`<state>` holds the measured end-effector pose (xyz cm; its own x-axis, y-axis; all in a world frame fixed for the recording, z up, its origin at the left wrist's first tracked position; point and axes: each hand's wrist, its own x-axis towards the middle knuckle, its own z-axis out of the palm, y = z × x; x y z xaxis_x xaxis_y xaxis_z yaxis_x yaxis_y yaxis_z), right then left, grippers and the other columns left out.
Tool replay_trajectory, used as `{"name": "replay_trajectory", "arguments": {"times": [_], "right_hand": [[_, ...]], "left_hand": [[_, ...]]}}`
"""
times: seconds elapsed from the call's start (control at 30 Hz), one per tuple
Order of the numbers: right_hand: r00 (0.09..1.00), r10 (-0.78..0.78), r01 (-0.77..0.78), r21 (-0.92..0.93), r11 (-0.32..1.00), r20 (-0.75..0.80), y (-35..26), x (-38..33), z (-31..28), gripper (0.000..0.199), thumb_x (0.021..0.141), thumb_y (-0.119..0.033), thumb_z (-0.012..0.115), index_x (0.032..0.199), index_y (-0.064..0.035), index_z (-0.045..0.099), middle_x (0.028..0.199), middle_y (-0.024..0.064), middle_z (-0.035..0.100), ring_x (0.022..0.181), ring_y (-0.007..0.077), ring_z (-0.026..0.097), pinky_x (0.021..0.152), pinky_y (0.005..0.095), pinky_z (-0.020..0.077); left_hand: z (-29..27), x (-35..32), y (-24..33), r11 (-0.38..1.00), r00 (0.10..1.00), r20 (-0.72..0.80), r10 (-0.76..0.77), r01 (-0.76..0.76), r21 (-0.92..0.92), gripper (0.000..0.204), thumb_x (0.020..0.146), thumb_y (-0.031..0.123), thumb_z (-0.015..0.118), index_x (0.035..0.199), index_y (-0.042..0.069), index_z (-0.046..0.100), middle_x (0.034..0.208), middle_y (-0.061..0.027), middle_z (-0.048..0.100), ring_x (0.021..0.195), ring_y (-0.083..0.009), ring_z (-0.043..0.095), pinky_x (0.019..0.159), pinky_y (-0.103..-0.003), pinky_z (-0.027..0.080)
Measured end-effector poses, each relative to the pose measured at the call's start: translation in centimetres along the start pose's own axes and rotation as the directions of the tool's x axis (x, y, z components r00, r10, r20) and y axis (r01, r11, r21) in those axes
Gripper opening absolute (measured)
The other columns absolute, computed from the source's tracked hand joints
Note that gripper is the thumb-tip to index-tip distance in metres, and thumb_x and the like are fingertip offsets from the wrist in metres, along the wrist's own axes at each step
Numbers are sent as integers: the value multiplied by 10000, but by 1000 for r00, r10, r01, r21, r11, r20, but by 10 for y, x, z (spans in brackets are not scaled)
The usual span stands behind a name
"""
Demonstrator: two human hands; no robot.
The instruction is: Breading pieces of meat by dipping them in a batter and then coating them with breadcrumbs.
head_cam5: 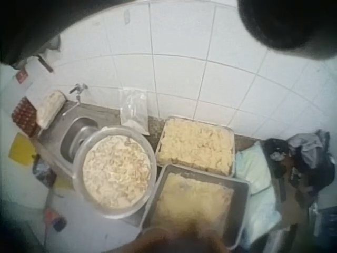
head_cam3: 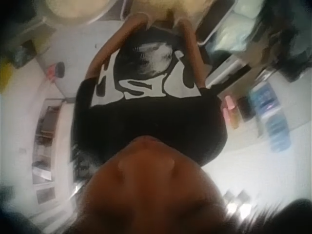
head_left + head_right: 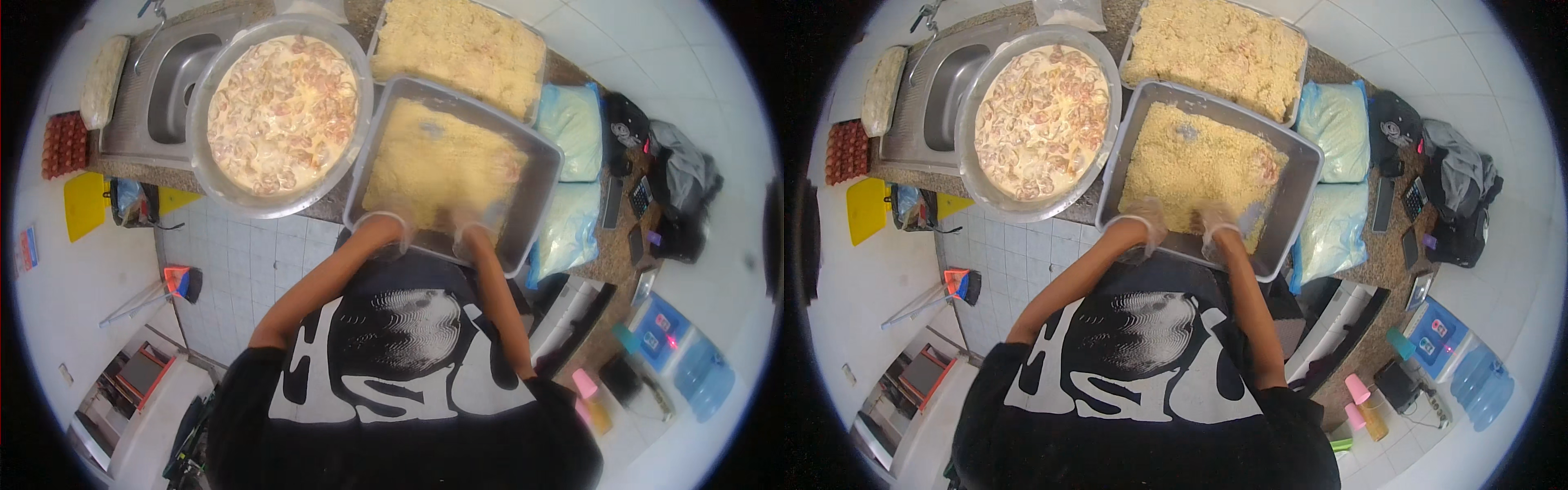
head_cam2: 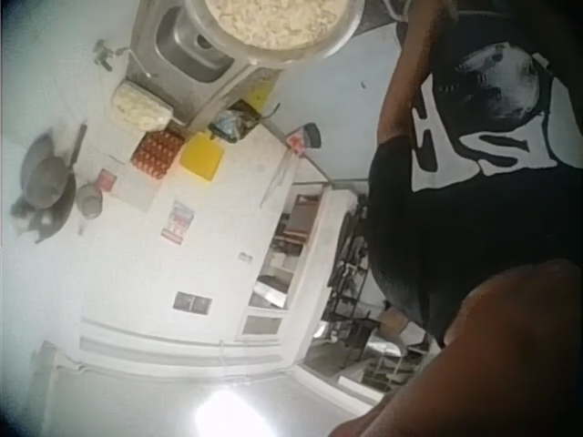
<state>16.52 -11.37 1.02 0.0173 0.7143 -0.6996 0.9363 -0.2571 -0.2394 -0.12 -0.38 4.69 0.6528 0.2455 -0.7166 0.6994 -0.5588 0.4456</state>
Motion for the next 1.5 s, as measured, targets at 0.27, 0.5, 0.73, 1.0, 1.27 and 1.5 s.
{"name": "replay_trajectory", "arguments": {"times": [0.27,0.5,0.73,1.0,1.27,1.5], "right_hand": [[921,-92,154,137,979,-379,-50,25,-66,298,892,-225,418,955,-1,604,1022,209,616,945,369,583,831,437,445],[876,-465,457,89,885,126,-54,123,-68,424,791,-425,636,909,-19,671,910,203,643,849,330,614,784,421,468],[887,-302,446,477,757,-350,-37,115,-71,450,738,-471,680,917,-58,685,904,198,659,844,332,628,761,383,484],[955,22,19,136,991,-297,-29,47,-52,410,881,-411,502,1004,-54,661,968,218,656,912,335,622,843,422,467],[988,107,-21,584,812,-114,-14,53,-12,636,741,-562,643,1047,-3,640,1076,254,617,979,362,603,854,421,453],[825,86,197,428,882,-558,16,46,-73,498,785,-493,619,960,-29,675,1037,240,630,966,352,608,852,410,466]], "left_hand": [[-2,-57,-12,990,954,-296,-45,3,-142,219,749,113,537,862,-57,615,860,-264,618,862,-396,617,804,-430,478],[0,-54,-45,973,878,-479,-11,-101,-208,218,787,112,483,907,-61,540,836,-274,560,835,-452,539,754,-493,430],[7,-68,-38,967,839,-538,-84,-61,-247,321,836,126,454,1084,-74,499,835,-256,536,861,-419,527,783,-462,429],[21,9,-37,979,915,-369,-163,105,-173,377,766,146,543,1058,-90,572,992,-295,606,995,-396,587,885,-440,448],[6,12,-34,993,976,-190,-110,117,28,364,767,208,561,1007,-56,630,1108,-265,595,1067,-374,567,915,-409,446],[4,15,-31,993,984,-137,-110,116,31,424,785,220,572,1089,-74,567,1100,-266,585,1083,-380,552,952,-433,410]]}}
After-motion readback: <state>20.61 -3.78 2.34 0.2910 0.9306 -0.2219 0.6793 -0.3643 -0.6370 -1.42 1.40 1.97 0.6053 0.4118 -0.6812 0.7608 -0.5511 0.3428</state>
